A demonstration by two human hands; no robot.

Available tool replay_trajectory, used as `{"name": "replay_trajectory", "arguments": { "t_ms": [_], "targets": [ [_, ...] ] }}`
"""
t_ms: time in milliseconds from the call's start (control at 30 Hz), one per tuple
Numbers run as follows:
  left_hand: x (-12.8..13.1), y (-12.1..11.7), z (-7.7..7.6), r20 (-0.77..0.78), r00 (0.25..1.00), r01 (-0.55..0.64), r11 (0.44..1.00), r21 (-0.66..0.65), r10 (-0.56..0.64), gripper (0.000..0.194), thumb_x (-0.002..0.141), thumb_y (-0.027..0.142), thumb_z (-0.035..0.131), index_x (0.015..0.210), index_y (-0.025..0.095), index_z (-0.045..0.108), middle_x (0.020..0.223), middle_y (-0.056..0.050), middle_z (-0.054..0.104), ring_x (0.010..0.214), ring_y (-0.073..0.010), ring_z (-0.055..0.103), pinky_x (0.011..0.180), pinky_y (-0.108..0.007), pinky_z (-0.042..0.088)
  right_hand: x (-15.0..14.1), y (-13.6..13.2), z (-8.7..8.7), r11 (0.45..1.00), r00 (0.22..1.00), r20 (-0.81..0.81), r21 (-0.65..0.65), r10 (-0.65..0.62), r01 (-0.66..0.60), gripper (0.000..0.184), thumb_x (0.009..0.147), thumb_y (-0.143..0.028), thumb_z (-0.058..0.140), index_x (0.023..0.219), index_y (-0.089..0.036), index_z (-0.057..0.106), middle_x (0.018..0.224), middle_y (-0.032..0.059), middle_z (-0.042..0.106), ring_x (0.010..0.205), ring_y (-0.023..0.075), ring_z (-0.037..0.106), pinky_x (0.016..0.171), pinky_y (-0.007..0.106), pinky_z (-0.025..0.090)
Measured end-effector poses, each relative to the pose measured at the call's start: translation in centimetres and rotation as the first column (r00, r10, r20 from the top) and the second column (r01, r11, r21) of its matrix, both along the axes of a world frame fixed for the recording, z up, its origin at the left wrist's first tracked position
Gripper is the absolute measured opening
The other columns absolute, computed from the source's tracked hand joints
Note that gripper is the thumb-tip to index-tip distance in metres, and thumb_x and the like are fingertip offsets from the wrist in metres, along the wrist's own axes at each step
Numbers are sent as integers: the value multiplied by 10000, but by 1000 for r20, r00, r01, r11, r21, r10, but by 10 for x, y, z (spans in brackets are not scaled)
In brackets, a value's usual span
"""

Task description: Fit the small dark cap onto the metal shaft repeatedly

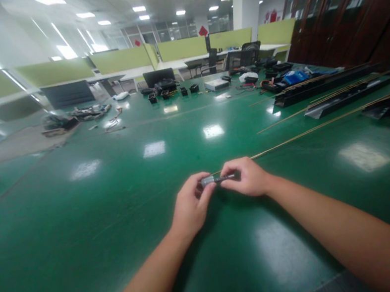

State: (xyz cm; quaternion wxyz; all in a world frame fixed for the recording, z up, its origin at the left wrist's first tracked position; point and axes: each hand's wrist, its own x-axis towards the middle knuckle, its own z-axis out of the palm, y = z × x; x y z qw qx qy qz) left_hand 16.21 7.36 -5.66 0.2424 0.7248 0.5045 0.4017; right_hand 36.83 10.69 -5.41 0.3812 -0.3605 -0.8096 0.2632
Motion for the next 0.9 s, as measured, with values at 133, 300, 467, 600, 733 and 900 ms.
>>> {"name": "replay_trajectory", "arguments": {
  "t_ms": [133,300,467,600,733,900],
  "targets": [
    [-1,0,-1,-2,1000,-3,1000,8,3,243,889,367,607,1072,211,643,978,-16,668,800,-145,597,738,-256,476,0,-1,1,1000,1000,-2,-14,-11,11,106,785,-260,700,794,-154,693,743,24,688,682,147,607,652,249,439],
    [-1,0,0,-2,1000,1,1000,12,-1,244,893,360,600,1080,209,643,989,-19,668,815,-146,601,750,-256,481,-1,-1,1,1000,1000,1,-14,-13,13,107,790,-261,696,796,-153,696,741,24,691,685,147,609,660,251,442],
    [0,-1,2,-3,1000,-1,1000,7,1,250,892,369,593,1072,203,647,982,-29,675,811,-156,609,744,-265,492,0,0,0,1000,1000,-2,-5,-13,13,102,791,-255,695,807,-155,698,754,24,694,695,146,613,672,253,446],
    [0,-1,3,8,1000,1,1000,11,-1,266,885,385,593,1061,195,651,988,-41,683,838,-171,623,769,-282,507,0,0,0,1000,1000,3,-17,-17,17,98,790,-250,693,812,-155,700,757,24,697,693,145,612,669,252,443],
    [1,-1,4,10,1000,-9,1000,12,9,276,882,392,589,1062,193,655,996,-51,688,849,-179,628,791,-295,517,0,-1,2,999,1000,4,-34,-19,20,103,791,-260,691,804,-158,699,753,23,697,694,147,610,668,251,440],
    [0,-1,5,3,999,-36,999,14,36,286,880,399,581,1058,188,657,987,-60,691,831,-186,625,792,-306,527,1,-1,3,999,999,-11,-40,-32,32,96,785,-257,688,785,-161,690,728,17,681,678,146,595,649,248,432]
  ]
}}
